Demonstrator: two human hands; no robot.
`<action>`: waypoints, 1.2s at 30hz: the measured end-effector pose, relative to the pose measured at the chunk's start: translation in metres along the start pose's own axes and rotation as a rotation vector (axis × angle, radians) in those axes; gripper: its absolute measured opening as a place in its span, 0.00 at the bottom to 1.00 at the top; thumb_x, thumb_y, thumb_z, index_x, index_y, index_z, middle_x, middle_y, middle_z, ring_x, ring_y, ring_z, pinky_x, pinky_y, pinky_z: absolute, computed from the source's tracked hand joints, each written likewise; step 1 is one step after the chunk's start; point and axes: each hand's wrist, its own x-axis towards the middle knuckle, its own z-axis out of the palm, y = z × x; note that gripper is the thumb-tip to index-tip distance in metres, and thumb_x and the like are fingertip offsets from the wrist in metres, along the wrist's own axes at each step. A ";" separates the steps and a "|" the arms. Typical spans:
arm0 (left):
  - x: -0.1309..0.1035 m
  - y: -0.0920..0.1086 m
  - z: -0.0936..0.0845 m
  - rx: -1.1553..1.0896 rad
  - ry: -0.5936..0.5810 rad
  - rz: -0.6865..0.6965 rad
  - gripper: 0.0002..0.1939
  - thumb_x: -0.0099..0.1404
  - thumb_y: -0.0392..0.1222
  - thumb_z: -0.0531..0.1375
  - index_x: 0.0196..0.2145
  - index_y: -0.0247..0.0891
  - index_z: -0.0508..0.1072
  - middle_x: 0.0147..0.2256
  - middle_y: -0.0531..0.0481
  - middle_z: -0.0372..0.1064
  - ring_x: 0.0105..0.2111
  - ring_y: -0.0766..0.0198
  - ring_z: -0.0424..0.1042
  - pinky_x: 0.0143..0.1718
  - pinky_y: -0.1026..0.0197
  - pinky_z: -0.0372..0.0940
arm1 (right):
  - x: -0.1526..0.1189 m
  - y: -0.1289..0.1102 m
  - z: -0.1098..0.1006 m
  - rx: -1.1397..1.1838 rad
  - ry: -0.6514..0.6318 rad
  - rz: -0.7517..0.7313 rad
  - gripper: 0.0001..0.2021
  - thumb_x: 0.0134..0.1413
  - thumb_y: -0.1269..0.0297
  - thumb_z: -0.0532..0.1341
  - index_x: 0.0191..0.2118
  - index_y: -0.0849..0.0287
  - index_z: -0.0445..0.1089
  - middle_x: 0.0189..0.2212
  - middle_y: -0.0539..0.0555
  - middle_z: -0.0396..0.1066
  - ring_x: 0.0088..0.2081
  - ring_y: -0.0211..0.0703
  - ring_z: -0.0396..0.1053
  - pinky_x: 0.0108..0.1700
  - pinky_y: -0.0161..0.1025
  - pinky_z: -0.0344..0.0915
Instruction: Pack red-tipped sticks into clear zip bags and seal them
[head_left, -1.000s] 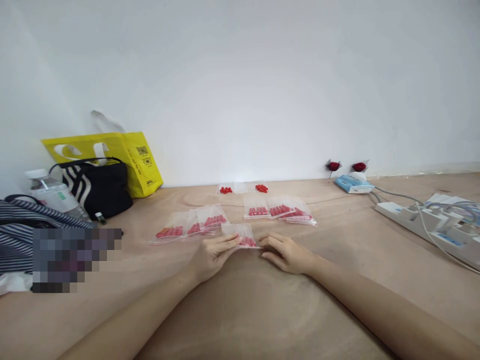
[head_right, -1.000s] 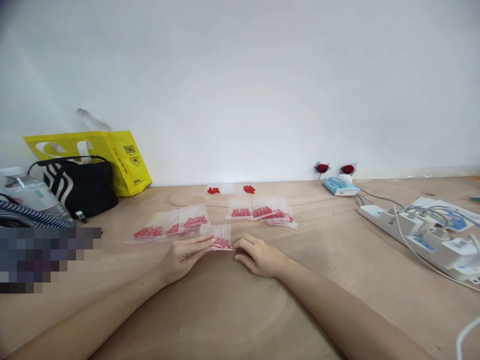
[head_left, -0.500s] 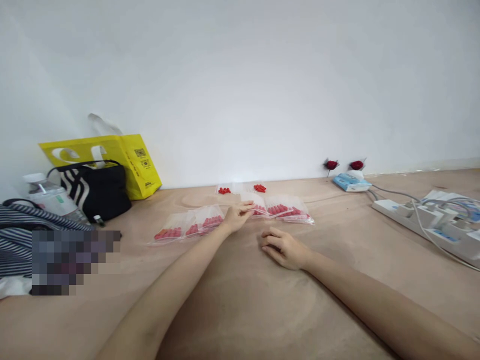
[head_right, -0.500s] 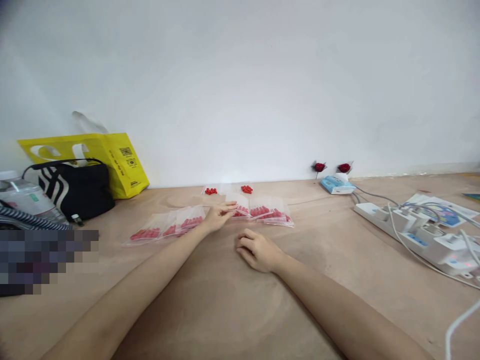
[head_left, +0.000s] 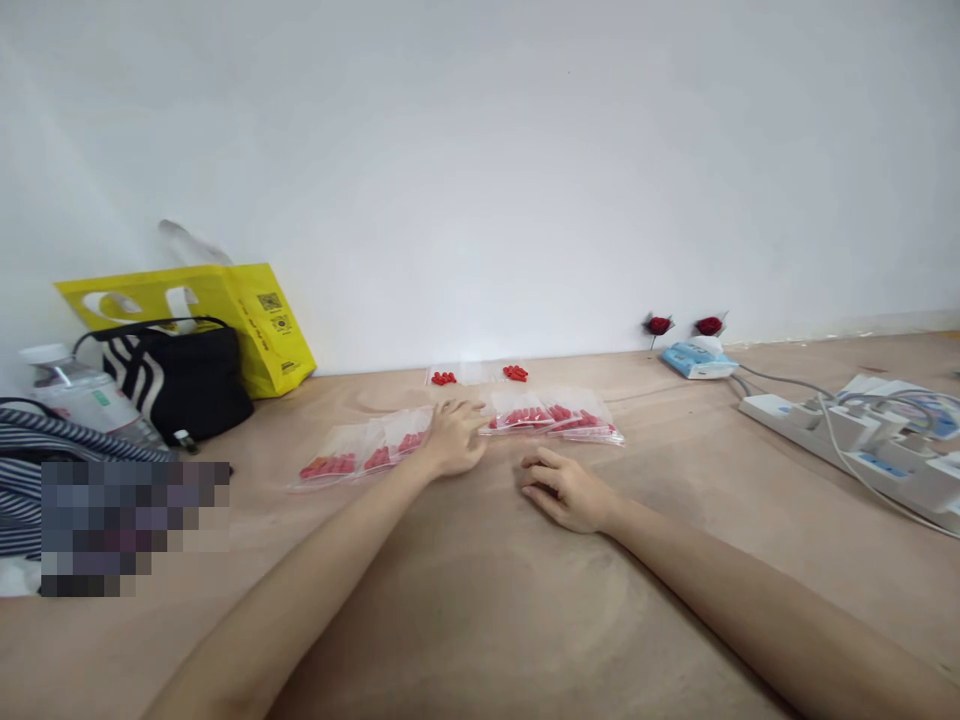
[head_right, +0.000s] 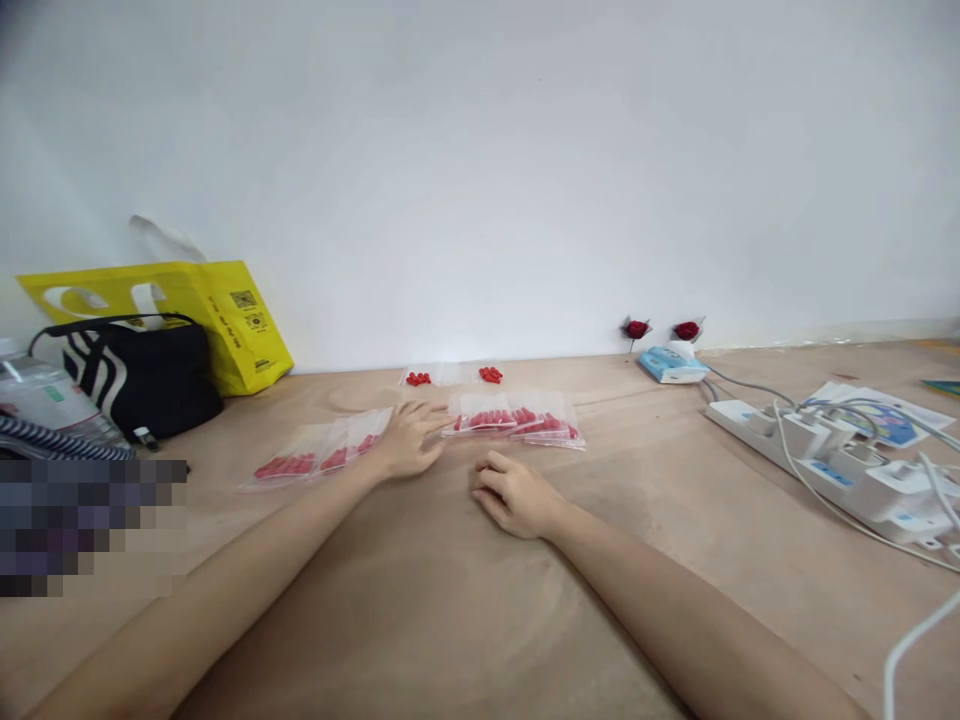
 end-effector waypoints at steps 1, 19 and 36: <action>-0.012 -0.006 -0.007 0.026 -0.021 0.032 0.21 0.50 0.38 0.58 0.45 0.42 0.70 0.48 0.44 0.64 0.48 0.50 0.61 0.50 0.43 0.52 | 0.000 0.000 0.000 0.001 0.001 -0.001 0.05 0.53 0.70 0.52 0.32 0.59 0.65 0.39 0.57 0.64 0.39 0.40 0.65 0.40 0.38 0.64; -0.087 -0.055 -0.011 0.081 0.054 -0.049 0.17 0.62 0.38 0.46 0.44 0.39 0.70 0.44 0.45 0.69 0.45 0.57 0.68 0.48 0.47 0.59 | -0.002 0.001 0.001 0.007 -0.006 0.006 0.06 0.54 0.70 0.52 0.32 0.59 0.65 0.39 0.58 0.64 0.39 0.40 0.66 0.41 0.39 0.65; -0.087 -0.031 -0.023 -0.078 0.261 -0.051 0.15 0.53 0.34 0.54 0.39 0.36 0.72 0.37 0.44 0.72 0.38 0.57 0.70 0.41 0.54 0.66 | -0.002 -0.001 0.002 0.005 0.004 -0.005 0.05 0.53 0.70 0.52 0.31 0.59 0.65 0.39 0.58 0.64 0.38 0.40 0.66 0.40 0.38 0.64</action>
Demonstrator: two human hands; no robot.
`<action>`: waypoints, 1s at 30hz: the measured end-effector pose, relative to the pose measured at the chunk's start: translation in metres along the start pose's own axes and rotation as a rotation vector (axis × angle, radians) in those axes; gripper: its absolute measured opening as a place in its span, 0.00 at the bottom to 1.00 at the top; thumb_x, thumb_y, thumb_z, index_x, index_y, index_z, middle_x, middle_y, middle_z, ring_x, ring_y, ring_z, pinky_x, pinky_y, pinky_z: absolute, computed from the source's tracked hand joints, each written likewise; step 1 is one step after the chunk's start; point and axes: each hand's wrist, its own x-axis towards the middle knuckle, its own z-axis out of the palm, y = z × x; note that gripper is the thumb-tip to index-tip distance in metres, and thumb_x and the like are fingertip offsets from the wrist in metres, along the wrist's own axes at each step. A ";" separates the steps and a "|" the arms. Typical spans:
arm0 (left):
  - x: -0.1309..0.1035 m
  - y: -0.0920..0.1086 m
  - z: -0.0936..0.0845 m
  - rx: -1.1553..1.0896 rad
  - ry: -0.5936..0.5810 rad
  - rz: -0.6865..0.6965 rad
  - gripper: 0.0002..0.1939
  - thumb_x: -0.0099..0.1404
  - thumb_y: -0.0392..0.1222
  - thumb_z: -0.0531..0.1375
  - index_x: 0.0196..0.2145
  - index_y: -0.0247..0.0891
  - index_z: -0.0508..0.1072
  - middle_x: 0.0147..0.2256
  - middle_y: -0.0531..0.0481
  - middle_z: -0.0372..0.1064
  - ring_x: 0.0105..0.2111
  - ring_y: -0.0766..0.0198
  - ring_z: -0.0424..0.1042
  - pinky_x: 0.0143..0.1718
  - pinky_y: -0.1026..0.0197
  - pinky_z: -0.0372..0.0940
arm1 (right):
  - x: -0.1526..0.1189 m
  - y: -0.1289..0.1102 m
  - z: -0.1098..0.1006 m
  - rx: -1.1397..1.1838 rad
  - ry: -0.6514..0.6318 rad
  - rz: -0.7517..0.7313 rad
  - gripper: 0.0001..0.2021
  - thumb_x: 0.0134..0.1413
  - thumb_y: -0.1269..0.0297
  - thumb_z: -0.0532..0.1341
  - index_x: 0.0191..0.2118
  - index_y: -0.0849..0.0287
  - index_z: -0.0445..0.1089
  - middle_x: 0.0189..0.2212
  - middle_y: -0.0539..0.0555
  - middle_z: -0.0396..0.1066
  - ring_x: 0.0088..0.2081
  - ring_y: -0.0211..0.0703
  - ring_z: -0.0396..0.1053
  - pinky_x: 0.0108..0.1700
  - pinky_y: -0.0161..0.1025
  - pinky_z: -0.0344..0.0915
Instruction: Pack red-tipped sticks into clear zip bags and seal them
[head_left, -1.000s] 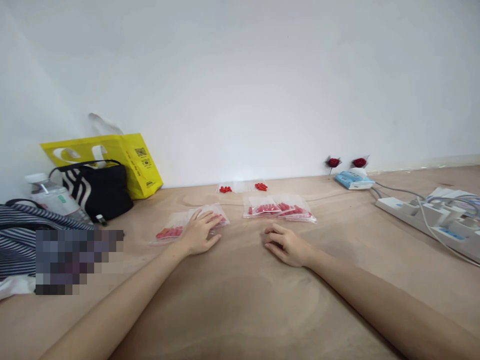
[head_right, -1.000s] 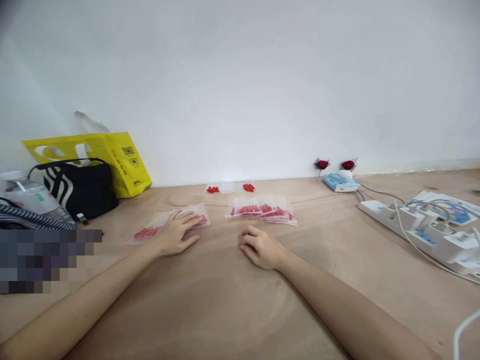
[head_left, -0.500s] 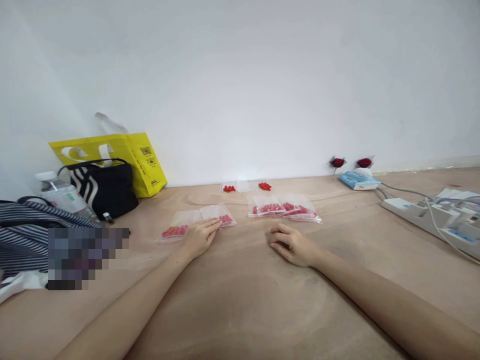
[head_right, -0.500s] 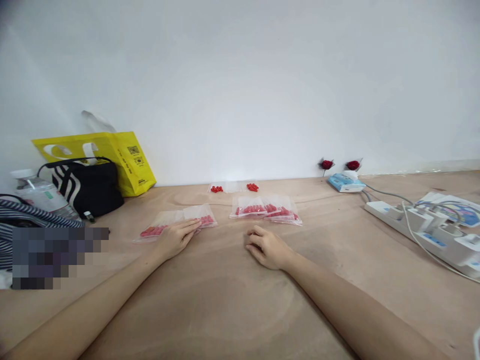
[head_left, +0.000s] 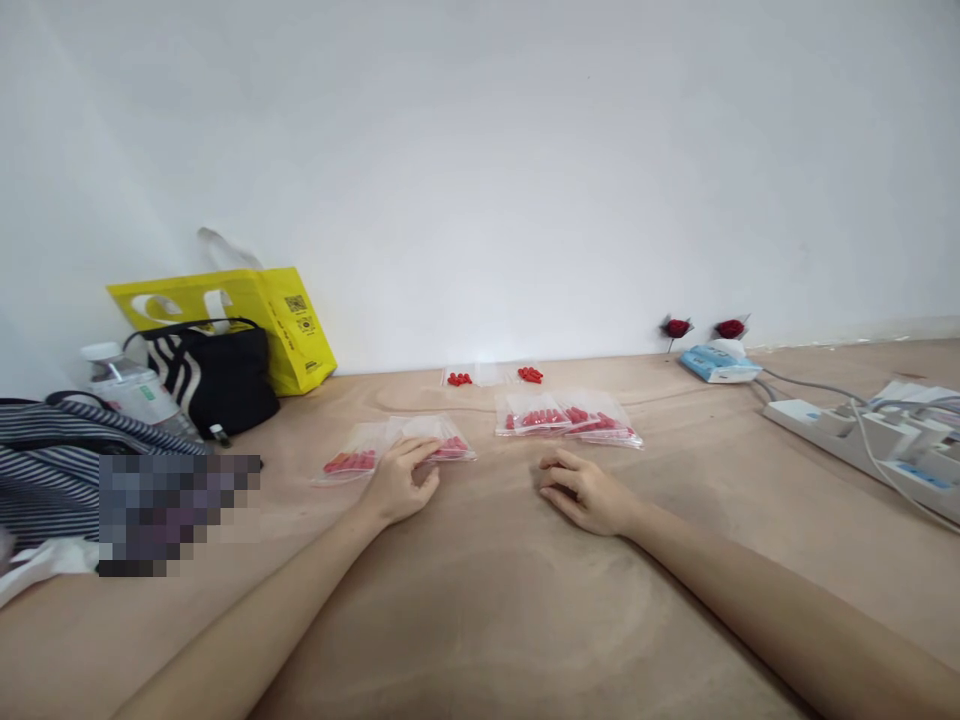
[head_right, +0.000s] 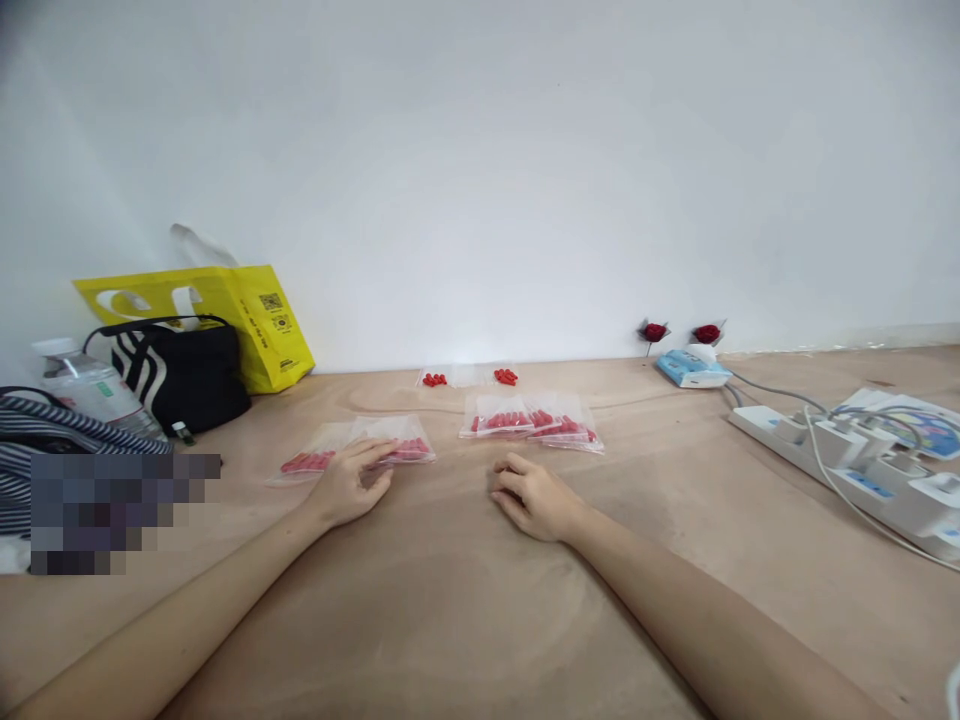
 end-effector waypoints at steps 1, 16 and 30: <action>0.000 0.004 0.001 -0.020 0.024 0.017 0.13 0.55 0.35 0.53 0.38 0.37 0.73 0.36 0.45 0.72 0.37 0.58 0.71 0.41 0.55 0.67 | 0.000 0.000 0.000 0.002 -0.001 0.001 0.05 0.53 0.70 0.52 0.31 0.59 0.65 0.39 0.57 0.64 0.38 0.40 0.66 0.40 0.38 0.64; -0.003 0.064 0.018 -0.500 -0.008 -0.002 0.08 0.61 0.37 0.55 0.31 0.37 0.75 0.32 0.48 0.74 0.32 0.64 0.73 0.34 0.63 0.70 | 0.002 -0.006 -0.001 -0.477 0.190 -0.277 0.08 0.55 0.67 0.51 0.32 0.57 0.68 0.21 0.50 0.67 0.27 0.37 0.61 0.40 0.43 0.54; 0.002 0.058 0.014 0.033 -0.009 0.514 0.09 0.62 0.33 0.51 0.37 0.36 0.70 0.34 0.47 0.73 0.31 0.62 0.71 0.32 0.60 0.67 | 0.006 -0.021 0.001 -0.534 0.179 -0.474 0.13 0.55 0.77 0.46 0.26 0.59 0.64 0.19 0.48 0.63 0.22 0.34 0.57 0.43 0.41 0.54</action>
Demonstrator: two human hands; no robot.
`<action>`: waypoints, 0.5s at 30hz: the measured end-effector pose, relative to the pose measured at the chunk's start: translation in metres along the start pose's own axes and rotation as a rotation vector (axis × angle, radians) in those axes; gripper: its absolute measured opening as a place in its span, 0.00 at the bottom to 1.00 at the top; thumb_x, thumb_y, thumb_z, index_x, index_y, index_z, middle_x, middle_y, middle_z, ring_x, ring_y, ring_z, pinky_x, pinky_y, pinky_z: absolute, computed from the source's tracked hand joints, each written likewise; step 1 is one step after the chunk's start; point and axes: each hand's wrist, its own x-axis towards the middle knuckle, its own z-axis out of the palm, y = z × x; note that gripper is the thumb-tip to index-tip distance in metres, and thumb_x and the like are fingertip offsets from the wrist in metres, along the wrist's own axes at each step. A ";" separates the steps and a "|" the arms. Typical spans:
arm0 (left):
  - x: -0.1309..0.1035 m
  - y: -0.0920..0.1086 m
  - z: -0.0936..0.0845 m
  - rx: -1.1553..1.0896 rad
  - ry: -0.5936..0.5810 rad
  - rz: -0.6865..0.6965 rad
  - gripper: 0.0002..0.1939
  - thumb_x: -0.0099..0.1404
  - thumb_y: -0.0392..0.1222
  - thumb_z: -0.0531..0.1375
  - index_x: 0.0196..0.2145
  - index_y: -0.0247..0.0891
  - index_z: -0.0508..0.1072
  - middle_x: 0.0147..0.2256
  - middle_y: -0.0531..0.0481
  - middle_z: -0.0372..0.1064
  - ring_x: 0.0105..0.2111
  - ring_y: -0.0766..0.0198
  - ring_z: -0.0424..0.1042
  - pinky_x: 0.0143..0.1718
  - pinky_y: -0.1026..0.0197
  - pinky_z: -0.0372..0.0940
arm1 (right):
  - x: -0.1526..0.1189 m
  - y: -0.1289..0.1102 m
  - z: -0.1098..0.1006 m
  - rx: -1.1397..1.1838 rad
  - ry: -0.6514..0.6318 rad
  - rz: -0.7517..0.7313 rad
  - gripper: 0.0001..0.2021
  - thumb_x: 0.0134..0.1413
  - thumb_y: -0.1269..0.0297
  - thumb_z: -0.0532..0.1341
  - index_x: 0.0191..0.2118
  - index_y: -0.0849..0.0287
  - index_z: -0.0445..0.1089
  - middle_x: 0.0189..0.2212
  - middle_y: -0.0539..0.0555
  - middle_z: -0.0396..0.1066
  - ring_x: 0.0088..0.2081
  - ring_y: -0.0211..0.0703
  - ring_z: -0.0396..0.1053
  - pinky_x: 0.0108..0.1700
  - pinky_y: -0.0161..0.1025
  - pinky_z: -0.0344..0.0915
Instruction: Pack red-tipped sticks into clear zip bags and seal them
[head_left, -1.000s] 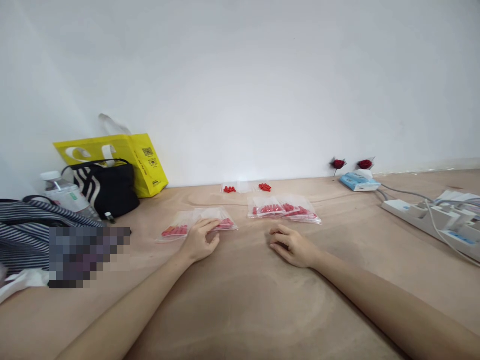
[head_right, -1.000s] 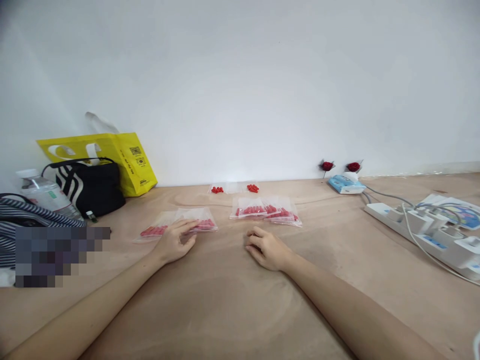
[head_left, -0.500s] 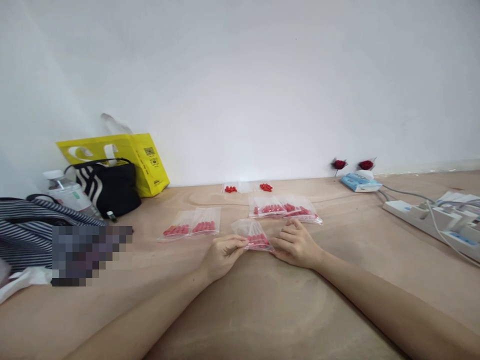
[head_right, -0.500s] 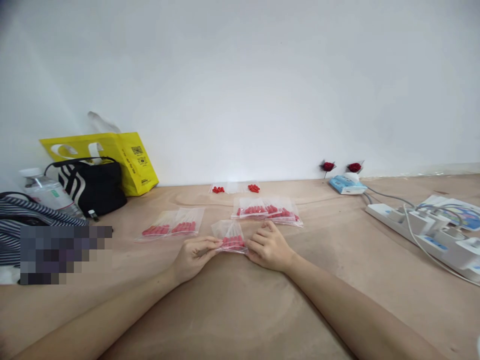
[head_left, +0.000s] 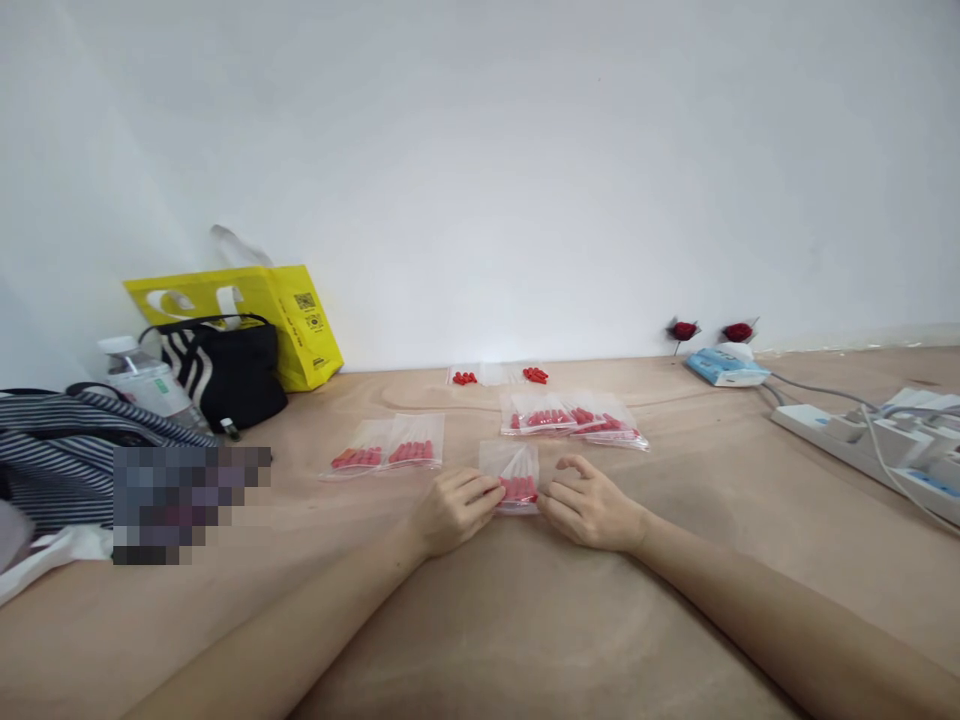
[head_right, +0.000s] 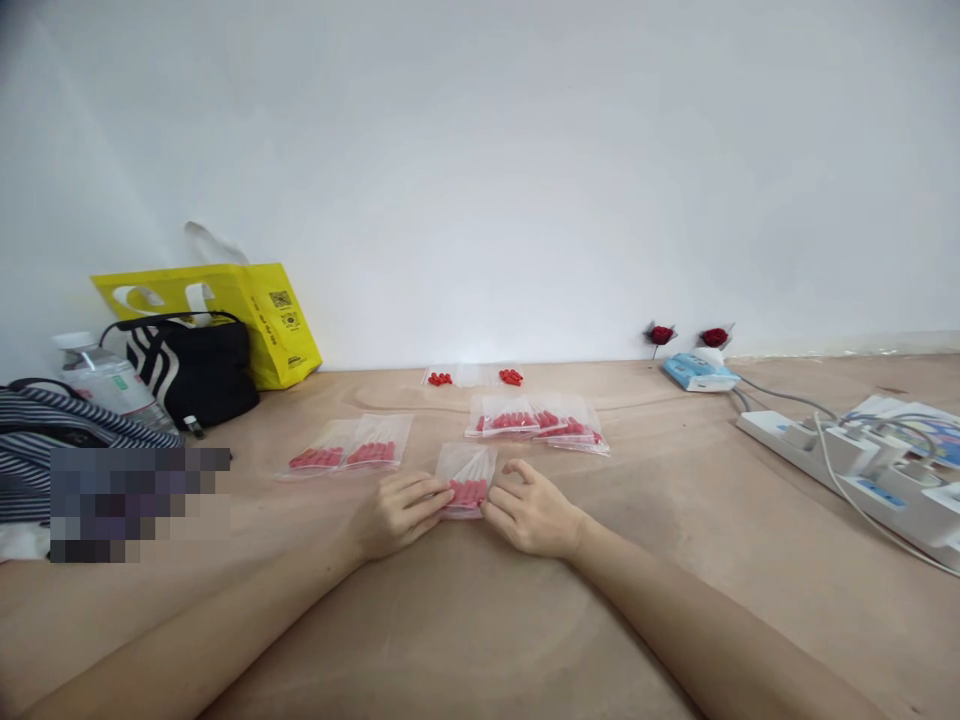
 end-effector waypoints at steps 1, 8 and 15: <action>-0.001 -0.001 0.002 -0.027 0.003 -0.022 0.10 0.62 0.33 0.51 0.37 0.36 0.70 0.34 0.46 0.72 0.32 0.62 0.71 0.33 0.60 0.67 | 0.000 -0.001 0.000 0.033 -0.016 0.023 0.13 0.55 0.76 0.46 0.26 0.59 0.64 0.19 0.48 0.63 0.23 0.34 0.57 0.43 0.41 0.54; -0.005 -0.003 0.004 -0.297 -0.090 -0.240 0.07 0.59 0.41 0.55 0.35 0.37 0.69 0.39 0.46 0.70 0.38 0.61 0.70 0.39 0.61 0.65 | 0.006 0.002 0.006 0.390 -0.151 0.561 0.08 0.54 0.61 0.52 0.32 0.59 0.64 0.31 0.53 0.67 0.35 0.40 0.63 0.40 0.41 0.54; 0.002 -0.007 0.002 -0.545 -0.159 -0.603 0.14 0.65 0.40 0.46 0.28 0.36 0.67 0.39 0.47 0.69 0.42 0.62 0.67 0.41 0.61 0.62 | 0.012 0.005 0.017 0.424 -0.331 0.619 0.14 0.54 0.65 0.50 0.46 0.56 0.64 0.45 0.55 0.64 0.47 0.45 0.58 0.47 0.45 0.53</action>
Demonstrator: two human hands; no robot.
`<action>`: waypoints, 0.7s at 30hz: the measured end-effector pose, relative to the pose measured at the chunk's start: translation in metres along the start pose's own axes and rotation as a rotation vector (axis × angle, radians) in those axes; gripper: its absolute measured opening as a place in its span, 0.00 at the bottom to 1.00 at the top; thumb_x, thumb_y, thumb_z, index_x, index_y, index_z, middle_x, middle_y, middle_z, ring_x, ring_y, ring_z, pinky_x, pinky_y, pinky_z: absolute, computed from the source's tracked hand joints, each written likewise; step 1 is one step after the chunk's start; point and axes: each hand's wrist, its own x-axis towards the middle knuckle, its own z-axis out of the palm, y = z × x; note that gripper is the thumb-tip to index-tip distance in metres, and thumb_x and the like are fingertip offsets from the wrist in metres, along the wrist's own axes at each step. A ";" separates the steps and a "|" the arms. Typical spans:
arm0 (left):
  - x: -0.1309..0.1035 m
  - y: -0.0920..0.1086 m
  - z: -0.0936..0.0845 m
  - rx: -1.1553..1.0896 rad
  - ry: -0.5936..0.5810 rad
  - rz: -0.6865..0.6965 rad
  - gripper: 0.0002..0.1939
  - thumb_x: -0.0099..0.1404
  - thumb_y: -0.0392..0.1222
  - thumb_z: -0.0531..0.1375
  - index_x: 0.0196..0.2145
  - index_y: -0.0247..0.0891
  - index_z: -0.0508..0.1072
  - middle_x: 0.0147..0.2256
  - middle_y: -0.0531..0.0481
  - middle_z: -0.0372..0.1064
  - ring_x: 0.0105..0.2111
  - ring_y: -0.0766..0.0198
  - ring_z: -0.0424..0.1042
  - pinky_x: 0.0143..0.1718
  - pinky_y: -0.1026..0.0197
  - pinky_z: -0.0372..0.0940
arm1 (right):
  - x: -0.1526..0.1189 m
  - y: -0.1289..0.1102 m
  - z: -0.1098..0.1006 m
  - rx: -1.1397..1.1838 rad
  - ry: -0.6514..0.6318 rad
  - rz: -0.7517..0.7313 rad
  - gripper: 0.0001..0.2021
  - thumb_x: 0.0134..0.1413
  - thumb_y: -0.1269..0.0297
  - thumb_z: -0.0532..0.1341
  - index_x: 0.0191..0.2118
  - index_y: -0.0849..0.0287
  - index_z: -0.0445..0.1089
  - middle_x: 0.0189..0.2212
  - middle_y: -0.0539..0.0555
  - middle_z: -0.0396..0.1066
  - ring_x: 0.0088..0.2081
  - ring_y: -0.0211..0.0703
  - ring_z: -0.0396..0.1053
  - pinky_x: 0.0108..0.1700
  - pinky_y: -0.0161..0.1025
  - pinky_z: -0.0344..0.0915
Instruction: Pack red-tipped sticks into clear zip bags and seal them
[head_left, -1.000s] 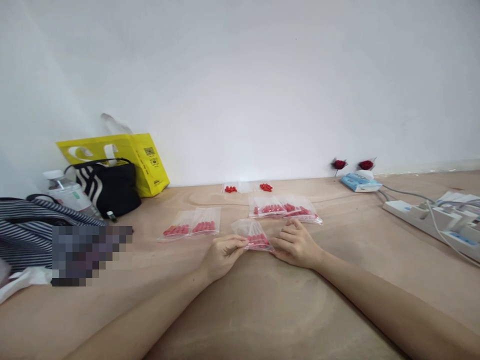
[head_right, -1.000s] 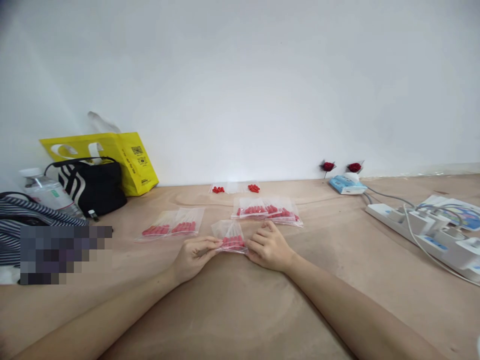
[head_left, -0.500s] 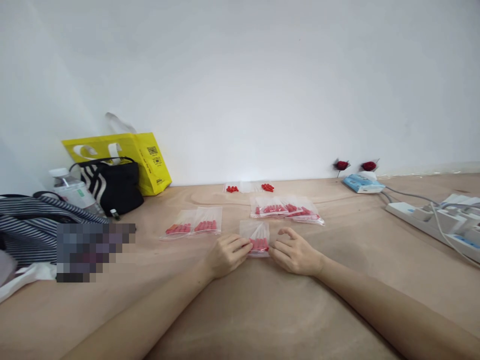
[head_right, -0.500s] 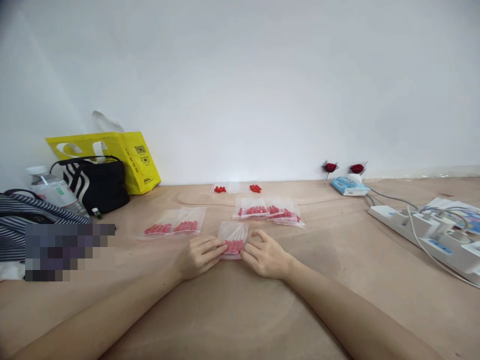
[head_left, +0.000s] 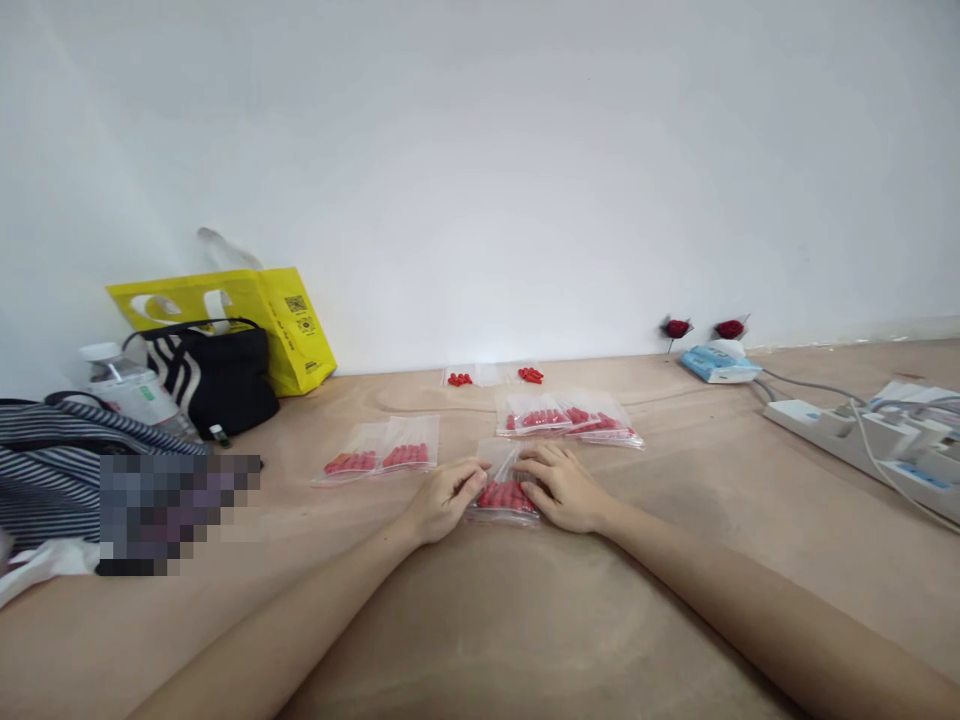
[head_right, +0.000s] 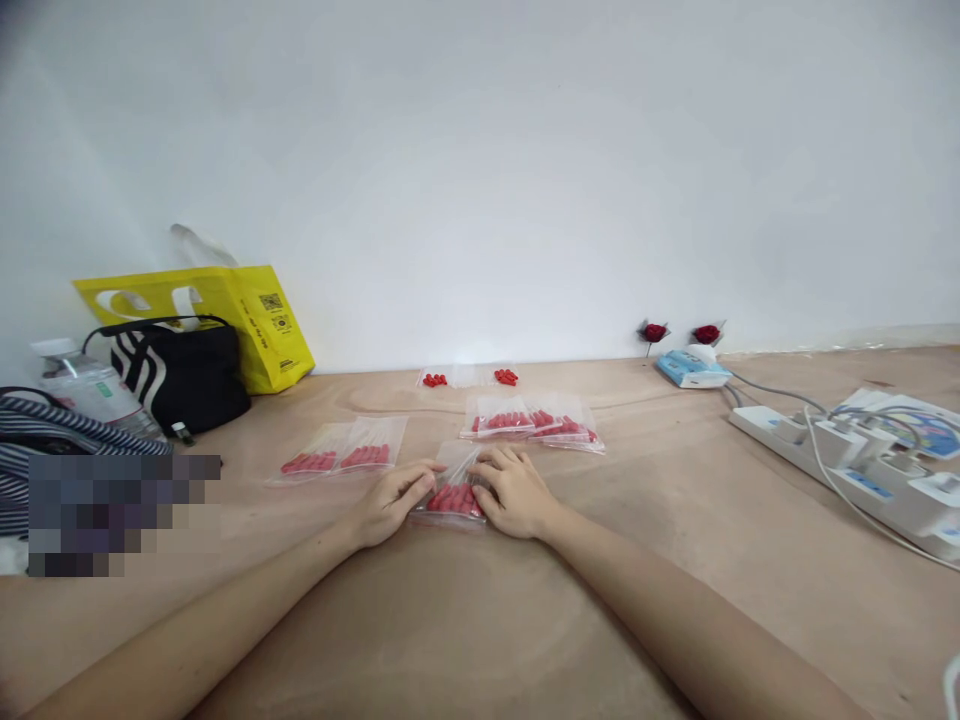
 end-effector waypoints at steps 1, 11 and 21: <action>0.001 -0.002 0.001 -0.004 -0.002 -0.012 0.12 0.64 0.40 0.47 0.30 0.36 0.68 0.40 0.47 0.68 0.43 0.61 0.67 0.42 0.60 0.62 | 0.000 0.001 0.000 -0.012 -0.031 -0.008 0.16 0.54 0.66 0.49 0.48 0.55 0.63 0.47 0.55 0.63 0.48 0.45 0.58 0.48 0.46 0.51; -0.004 0.003 -0.005 0.105 -0.198 0.101 0.33 0.48 0.53 0.63 0.50 0.39 0.61 0.54 0.42 0.55 0.53 0.50 0.56 0.52 0.49 0.55 | 0.001 0.003 -0.005 0.036 -0.027 -0.085 0.18 0.55 0.60 0.48 0.51 0.57 0.60 0.48 0.56 0.63 0.51 0.46 0.56 0.51 0.50 0.44; -0.010 0.001 0.004 0.157 -0.009 0.137 0.11 0.61 0.40 0.53 0.42 0.37 0.68 0.40 0.47 0.70 0.39 0.62 0.70 0.41 0.60 0.65 | -0.020 0.002 -0.012 -0.078 0.164 -0.307 0.12 0.46 0.55 0.59 0.33 0.59 0.66 0.25 0.50 0.65 0.31 0.38 0.60 0.38 0.40 0.52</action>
